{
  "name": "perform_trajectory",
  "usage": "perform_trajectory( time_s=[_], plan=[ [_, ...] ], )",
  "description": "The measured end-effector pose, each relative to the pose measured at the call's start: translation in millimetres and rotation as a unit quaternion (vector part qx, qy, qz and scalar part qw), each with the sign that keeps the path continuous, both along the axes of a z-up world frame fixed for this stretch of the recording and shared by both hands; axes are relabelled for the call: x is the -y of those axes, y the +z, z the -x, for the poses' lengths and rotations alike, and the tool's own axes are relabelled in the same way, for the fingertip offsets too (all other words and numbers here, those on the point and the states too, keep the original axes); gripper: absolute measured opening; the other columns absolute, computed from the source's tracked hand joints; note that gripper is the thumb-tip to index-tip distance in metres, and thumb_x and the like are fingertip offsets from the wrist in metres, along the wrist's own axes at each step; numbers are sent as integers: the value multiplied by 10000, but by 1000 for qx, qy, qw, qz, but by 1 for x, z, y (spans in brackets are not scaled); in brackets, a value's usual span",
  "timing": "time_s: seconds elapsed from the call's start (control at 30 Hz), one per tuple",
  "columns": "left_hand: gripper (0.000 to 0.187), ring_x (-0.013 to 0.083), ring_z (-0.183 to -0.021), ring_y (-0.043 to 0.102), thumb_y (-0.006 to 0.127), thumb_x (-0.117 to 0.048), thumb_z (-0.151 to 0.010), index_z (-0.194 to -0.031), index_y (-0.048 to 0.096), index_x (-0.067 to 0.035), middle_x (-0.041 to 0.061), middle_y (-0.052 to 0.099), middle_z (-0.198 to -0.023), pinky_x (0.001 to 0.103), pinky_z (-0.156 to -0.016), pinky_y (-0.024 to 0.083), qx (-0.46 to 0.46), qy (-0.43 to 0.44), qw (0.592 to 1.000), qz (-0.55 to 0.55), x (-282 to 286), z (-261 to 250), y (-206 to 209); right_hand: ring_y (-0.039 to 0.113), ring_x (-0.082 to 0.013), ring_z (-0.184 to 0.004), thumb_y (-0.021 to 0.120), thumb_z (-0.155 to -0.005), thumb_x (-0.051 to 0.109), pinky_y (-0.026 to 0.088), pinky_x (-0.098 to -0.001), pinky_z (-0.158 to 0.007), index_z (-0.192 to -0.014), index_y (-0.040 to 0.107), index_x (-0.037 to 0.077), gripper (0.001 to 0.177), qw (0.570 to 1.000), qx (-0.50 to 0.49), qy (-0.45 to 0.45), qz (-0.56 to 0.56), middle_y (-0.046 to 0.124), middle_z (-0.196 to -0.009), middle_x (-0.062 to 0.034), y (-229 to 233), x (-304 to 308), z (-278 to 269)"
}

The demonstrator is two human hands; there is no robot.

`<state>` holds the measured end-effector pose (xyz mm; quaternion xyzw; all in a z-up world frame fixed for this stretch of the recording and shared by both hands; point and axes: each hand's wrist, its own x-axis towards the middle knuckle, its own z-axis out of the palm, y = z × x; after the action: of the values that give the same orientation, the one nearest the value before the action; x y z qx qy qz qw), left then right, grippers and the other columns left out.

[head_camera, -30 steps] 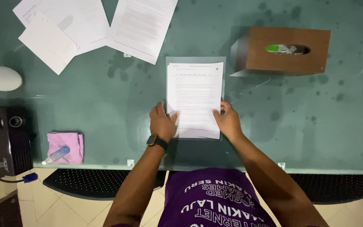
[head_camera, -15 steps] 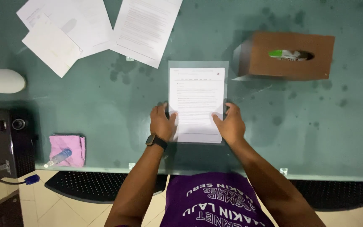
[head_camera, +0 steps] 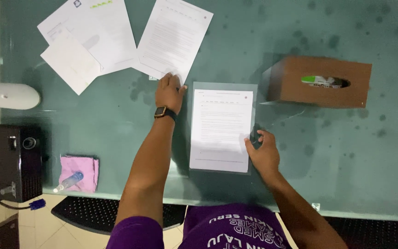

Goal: Clearing various items from a glass table and organizing papers into a plastic folder.

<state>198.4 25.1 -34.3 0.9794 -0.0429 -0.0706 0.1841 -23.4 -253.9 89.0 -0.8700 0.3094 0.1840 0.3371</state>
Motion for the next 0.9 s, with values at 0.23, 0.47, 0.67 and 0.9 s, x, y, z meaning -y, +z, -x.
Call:
perform_trajectory(
  time_s=[0.23,0.47,0.67,0.9],
  plan=[
    [483,258,-1372,506,639,-461,-1028,-1387,643,-138,83,555,-1453,431,-1129,479,9,11,1000,2,-6,-7,-5,668,-300,-1049,666,-988,443,589,-432,-778,-1369,531,49,565,1000,18,3,3,588,-1104,-139,0,2,4],
    [396,219,-1346,519,666,-438,-1023,-1305,715,-163,43,607,-1381,374,-1160,434,31,39,997,66,-14,-12,-23,657,-270,-1012,660,-985,450,575,-405,-729,-1364,534,35,576,1000,14,-1,-22,586,-1098,-122,2,-1,2],
    [304,210,-1298,552,675,-318,-1027,-1267,740,-142,54,660,-1298,326,-1157,426,91,24,992,86,-24,-17,-40,659,-277,-986,685,-979,431,566,-388,-712,-1331,552,27,552,999,37,6,-15,585,-1064,-126,4,-4,1],
    [232,204,-1232,619,703,-108,-994,-1219,741,-148,40,708,-1259,334,-1127,466,149,6,987,65,-41,-29,-70,659,-306,-950,718,-948,429,555,-419,-713,-1308,567,39,552,997,69,-9,-33,586,-1031,-109,-4,-5,4]
  ],
)
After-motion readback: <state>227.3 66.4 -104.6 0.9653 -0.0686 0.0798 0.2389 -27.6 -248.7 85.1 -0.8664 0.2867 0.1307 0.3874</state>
